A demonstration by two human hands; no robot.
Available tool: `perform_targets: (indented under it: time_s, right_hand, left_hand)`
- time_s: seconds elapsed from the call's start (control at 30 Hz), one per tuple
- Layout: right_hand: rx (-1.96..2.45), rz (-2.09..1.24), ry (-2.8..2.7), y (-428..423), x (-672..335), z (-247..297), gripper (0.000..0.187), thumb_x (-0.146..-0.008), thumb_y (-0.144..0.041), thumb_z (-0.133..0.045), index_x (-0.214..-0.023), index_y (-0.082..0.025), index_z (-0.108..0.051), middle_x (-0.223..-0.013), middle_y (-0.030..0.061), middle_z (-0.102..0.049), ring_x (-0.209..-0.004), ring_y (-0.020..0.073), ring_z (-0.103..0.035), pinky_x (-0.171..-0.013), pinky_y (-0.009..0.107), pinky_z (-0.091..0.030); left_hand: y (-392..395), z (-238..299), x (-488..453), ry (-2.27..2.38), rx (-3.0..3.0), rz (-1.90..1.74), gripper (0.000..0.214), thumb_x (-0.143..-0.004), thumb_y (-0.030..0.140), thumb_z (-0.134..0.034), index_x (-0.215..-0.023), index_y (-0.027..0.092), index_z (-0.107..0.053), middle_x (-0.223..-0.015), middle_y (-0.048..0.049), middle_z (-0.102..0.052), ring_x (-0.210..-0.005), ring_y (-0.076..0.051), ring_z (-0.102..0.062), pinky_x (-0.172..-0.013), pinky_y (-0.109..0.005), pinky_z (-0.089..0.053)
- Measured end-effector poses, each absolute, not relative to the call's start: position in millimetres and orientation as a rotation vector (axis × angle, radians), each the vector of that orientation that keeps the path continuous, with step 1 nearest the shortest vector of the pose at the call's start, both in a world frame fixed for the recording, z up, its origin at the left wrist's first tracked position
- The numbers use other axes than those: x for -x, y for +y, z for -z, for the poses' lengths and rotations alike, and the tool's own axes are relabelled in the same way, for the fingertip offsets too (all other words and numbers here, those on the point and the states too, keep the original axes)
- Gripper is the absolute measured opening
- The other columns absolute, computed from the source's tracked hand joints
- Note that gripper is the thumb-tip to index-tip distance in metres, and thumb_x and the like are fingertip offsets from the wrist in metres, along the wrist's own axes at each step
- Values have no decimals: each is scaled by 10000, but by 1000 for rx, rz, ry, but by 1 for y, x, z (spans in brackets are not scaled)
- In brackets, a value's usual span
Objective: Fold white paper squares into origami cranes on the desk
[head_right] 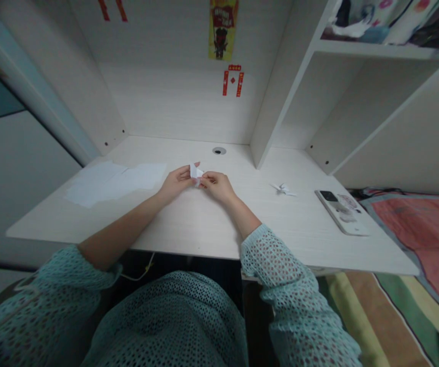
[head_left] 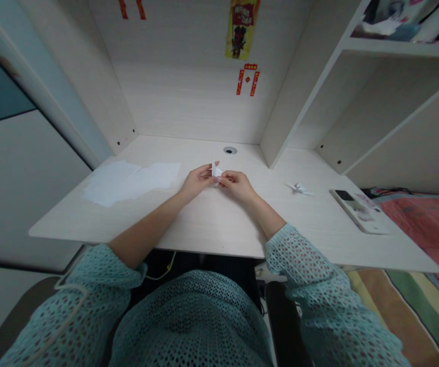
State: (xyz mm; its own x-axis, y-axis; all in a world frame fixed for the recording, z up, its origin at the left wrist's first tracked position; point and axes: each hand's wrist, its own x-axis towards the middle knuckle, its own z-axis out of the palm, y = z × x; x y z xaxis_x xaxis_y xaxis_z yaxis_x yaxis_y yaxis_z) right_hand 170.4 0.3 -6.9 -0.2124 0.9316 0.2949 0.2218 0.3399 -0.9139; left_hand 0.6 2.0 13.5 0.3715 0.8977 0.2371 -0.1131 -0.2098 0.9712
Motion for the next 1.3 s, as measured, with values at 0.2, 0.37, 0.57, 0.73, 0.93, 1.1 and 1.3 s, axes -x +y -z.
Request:
perform_targets:
  time_s: [0.2,0.37,0.57,0.73,0.93,1.1,1.3]
  right_hand:
    - [1073,-925,-1722,-3,-172,2,269,-764,-438,-555,-694,-184,-607,-662,26,-643,-624,143,-569,-625,261,-426]
    - [1196,-722,-1858,-9,-176,-5,253,-811,-390,-502,-683,-191,-591,-685,23,-659,-624,142,-571,-622,253,-405]
    - [1249,-574,-1950,-12,-180,-11,267,-842,-380,-473,-677,-197,-576,-659,21,-656,-590,137,-561,-609,251,-381]
    - [1226,-631,-1951,-9,-178,-6,270,-856,-367,-450,-698,-191,-581,-658,17,-658,-587,132,-570,-592,242,-381]
    - [1383,-231,-1992,-10,-180,-11,269,-842,-420,-511,-763,-194,-634,-720,47,-669,-626,148,-542,-598,263,-329]
    - [1433,-86,-2056,-12,-181,-15,287,-859,-430,-489,-791,-195,-641,-727,62,-656,-657,164,-541,-610,277,-308]
    - [1412,-108,-2094,-16,-178,-17,284,-872,-419,-465,-796,-199,-628,-713,52,-649,-625,152,-523,-598,275,-294]
  left_hand:
    - [3,-10,0,746,-1471,-1098,713,-593,371,-782,-1228,137,-560,-995,-104,-679,-888,-195,-639,-882,-350,-459]
    - [2,-12,0,763,-1441,-1078,721,-567,381,-796,-1207,134,-574,-1006,-118,-683,-896,-207,-643,-867,-350,-465]
    - [1,-12,0,758,-1439,-1093,641,-599,350,-779,-1167,118,-592,-1028,-129,-679,-922,-209,-639,-877,-341,-458]
    - [1,-13,1,748,-1451,-1122,774,-588,316,-792,-1284,169,-488,-1051,-122,-675,-898,-190,-647,-858,-333,-473]
    - [9,-7,0,904,-1309,-1163,528,-676,486,-696,-1068,134,-661,-1140,-129,-647,-953,-209,-630,-834,-317,-497]
    - [19,5,2,1016,-1257,-1162,450,-620,465,-744,-904,117,-719,-975,-114,-701,-820,-181,-646,-761,-296,-515]
    - [17,6,4,1115,-1343,-1164,490,-654,481,-709,-987,121,-707,-853,-95,-706,-702,-150,-626,-626,-254,-501]
